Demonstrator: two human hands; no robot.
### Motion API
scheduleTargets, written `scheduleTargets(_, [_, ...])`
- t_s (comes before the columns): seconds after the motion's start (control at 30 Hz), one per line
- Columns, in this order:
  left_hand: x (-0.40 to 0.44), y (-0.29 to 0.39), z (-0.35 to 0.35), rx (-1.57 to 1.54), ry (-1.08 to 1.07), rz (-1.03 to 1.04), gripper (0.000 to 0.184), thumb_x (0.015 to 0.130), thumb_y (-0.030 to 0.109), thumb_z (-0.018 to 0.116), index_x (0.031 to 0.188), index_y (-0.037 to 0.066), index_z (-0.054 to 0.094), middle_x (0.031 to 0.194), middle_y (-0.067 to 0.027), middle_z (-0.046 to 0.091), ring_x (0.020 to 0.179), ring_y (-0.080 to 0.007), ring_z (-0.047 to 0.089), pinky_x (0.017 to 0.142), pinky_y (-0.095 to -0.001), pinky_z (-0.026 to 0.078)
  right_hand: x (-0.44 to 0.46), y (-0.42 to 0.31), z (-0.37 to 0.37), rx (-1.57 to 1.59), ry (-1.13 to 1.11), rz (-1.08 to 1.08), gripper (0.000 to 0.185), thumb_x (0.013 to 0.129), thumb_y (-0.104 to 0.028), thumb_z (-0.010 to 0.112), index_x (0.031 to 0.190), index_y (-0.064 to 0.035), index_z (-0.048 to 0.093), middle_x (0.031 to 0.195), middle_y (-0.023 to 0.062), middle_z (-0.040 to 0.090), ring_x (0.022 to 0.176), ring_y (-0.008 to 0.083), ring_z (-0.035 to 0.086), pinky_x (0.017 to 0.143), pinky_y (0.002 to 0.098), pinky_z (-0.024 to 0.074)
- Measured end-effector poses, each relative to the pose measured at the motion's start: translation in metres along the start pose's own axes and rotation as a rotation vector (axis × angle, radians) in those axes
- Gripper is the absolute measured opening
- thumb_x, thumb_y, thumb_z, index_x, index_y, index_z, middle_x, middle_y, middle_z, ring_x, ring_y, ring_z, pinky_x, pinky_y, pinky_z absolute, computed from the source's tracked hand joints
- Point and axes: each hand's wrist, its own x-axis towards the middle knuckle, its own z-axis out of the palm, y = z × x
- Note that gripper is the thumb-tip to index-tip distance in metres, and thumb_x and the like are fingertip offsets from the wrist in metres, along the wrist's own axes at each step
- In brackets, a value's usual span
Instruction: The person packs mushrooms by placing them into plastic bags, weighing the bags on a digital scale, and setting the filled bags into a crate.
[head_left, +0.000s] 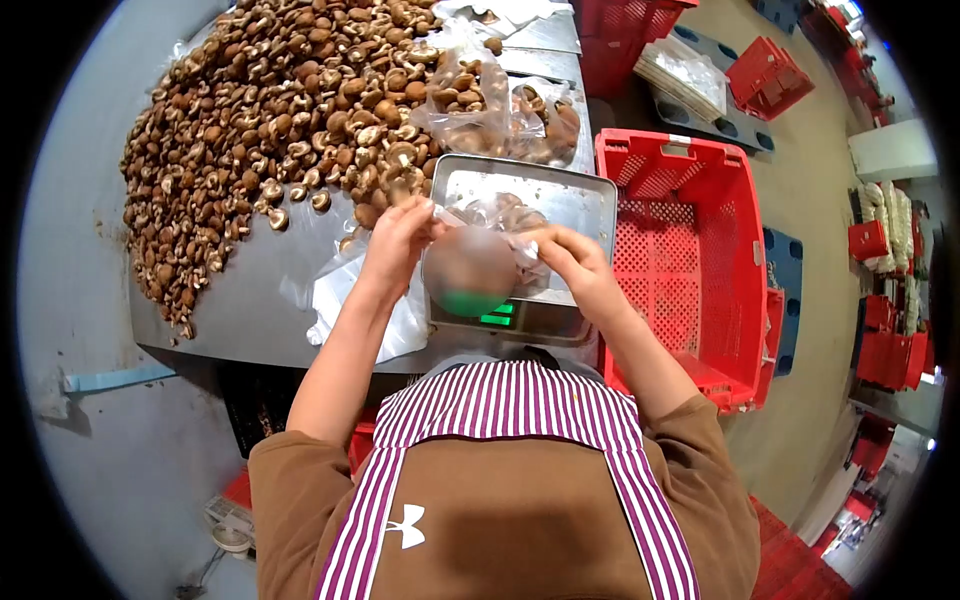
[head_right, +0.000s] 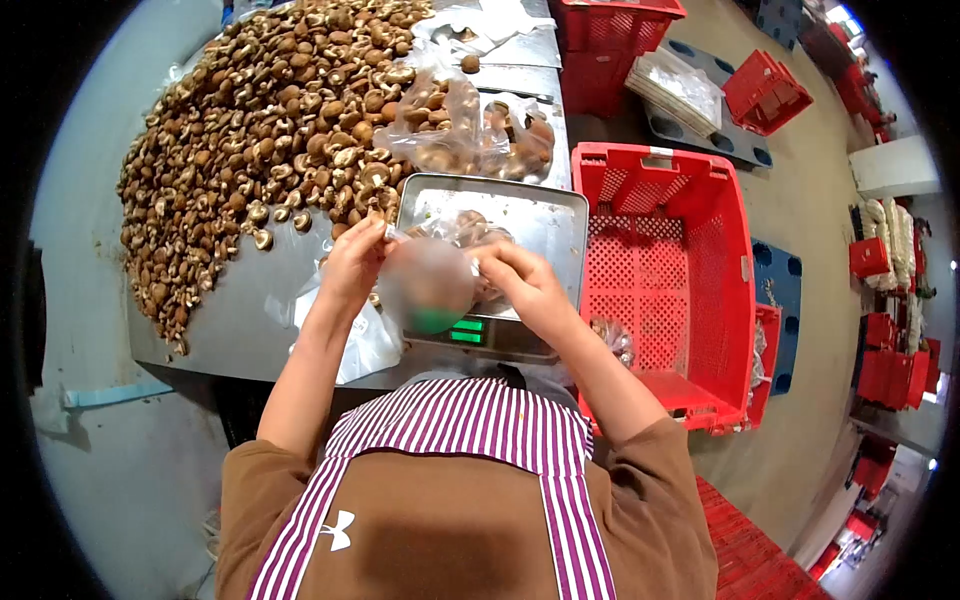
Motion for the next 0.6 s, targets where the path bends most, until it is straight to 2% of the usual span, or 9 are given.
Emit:
scheduleTargets(0.07, [-0.024,0.010,0.022,0.234,-0.092,0.013,0.013,0.096,0.018,0.060,0.098,0.006,0.066,0.083,0.0007,0.065,0.078,-0.0056,0.059,0.072,-0.0217,0.047,0.013,0.002,0.009,0.007,0.085,0.013,0.023,0.102,-0.013,0.052,0.114,0.0003,0.066,0.114,0.0072,0.065,0.103,0.0128,0.059,0.087,0.0277,0.0477])
scheduleTargets(0.13, [-0.043,0.004,0.049,0.380,-0.183,0.130,0.016,0.095,0.020,0.064,0.103,0.006,0.067,0.090,0.0014,0.066,0.082,-0.0054,0.059,0.073,-0.0222,0.047,0.026,-0.011,0.019,-0.074,0.027,-0.051,0.025,0.101,-0.016,0.055,0.118,-0.0011,0.065,0.113,0.0047,0.064,0.101,0.0103,0.059,0.088,0.0264,0.0478])
scheduleTargets(0.2, [-0.045,0.011,0.044,0.487,-0.224,0.087,0.022,0.092,0.023,0.067,0.106,0.006,0.068,0.093,0.0007,0.067,0.084,-0.0069,0.060,0.073,-0.0245,0.048,0.031,-0.005,0.021,-0.144,0.001,-0.146,0.026,0.101,-0.018,0.057,0.119,-0.0020,0.065,0.105,0.0000,0.065,0.094,0.0074,0.057,0.082,0.0253,0.0477])
scheduleTargets(0.27, [-0.030,0.021,0.021,0.158,-0.184,-0.117,0.021,0.092,0.024,0.068,0.102,0.006,0.068,0.091,-0.0018,0.067,0.085,-0.0103,0.062,0.076,-0.0266,0.049,0.023,-0.009,0.009,-0.092,0.026,0.046,0.023,0.098,-0.016,0.059,0.114,-0.0021,0.066,0.094,0.0018,0.066,0.086,0.0137,0.058,0.078,0.0294,0.0474])
scheduleTargets(0.33, [-0.004,0.018,-0.017,-0.448,-0.004,-0.205,0.019,0.091,0.021,0.070,0.102,0.007,0.064,0.100,-0.0109,0.067,0.092,-0.0216,0.063,0.088,-0.0337,0.050,0.015,0.008,-0.013,-0.824,-0.006,-0.356,0.018,0.093,-0.011,0.060,0.108,-0.0034,0.066,0.085,0.0078,0.064,0.083,0.0247,0.059,0.078,0.0352,0.0475])
scheduleTargets(0.37, [0.004,0.020,-0.023,-0.567,0.075,-0.236,0.024,0.092,0.022,0.069,0.108,0.005,0.063,0.105,-0.0149,0.065,0.095,-0.0244,0.062,0.091,-0.0366,0.051,0.006,0.003,-0.011,-0.953,-0.093,-0.427,0.017,0.088,-0.009,0.064,0.103,-0.0040,0.065,0.087,0.0132,0.063,0.085,0.0326,0.058,0.079,0.0387,0.0479])
scheduleTargets(0.47, [0.023,-0.001,-0.025,-0.699,0.110,-0.298,0.036,0.093,0.020,0.067,0.123,0.005,0.054,0.123,-0.0231,0.057,0.111,-0.0319,0.058,0.099,-0.0454,0.048,-0.024,0.005,0.011,-0.958,-0.204,-0.425,0.023,0.083,-0.012,0.069,0.105,-0.0041,0.065,0.101,0.0127,0.063,0.089,0.0325,0.058,0.082,0.0433,0.0482])
scheduleTargets(0.53, [0.016,-0.003,0.009,-0.501,0.066,-0.157,0.039,0.094,0.016,0.064,0.129,0.005,0.051,0.127,-0.0247,0.058,0.116,-0.0301,0.058,0.100,-0.0407,0.048,-0.024,0.003,0.004,-0.967,-0.177,-0.411,0.033,0.081,-0.014,0.070,0.111,-0.0037,0.063,0.105,0.0142,0.061,0.090,0.0352,0.057,0.081,0.0444,0.0480])
scheduleTargets(0.6, [-0.005,0.011,0.066,-0.143,-0.165,0.042,0.039,0.092,0.013,0.065,0.128,0.005,0.053,0.124,-0.0188,0.061,0.115,-0.0247,0.060,0.099,-0.0364,0.048,-0.020,0.004,-0.001,-0.934,0.125,-0.441,0.045,0.079,-0.016,0.072,0.121,-0.0019,0.060,0.117,0.0169,0.059,0.106,0.0359,0.056,0.091,0.0433,0.0471])
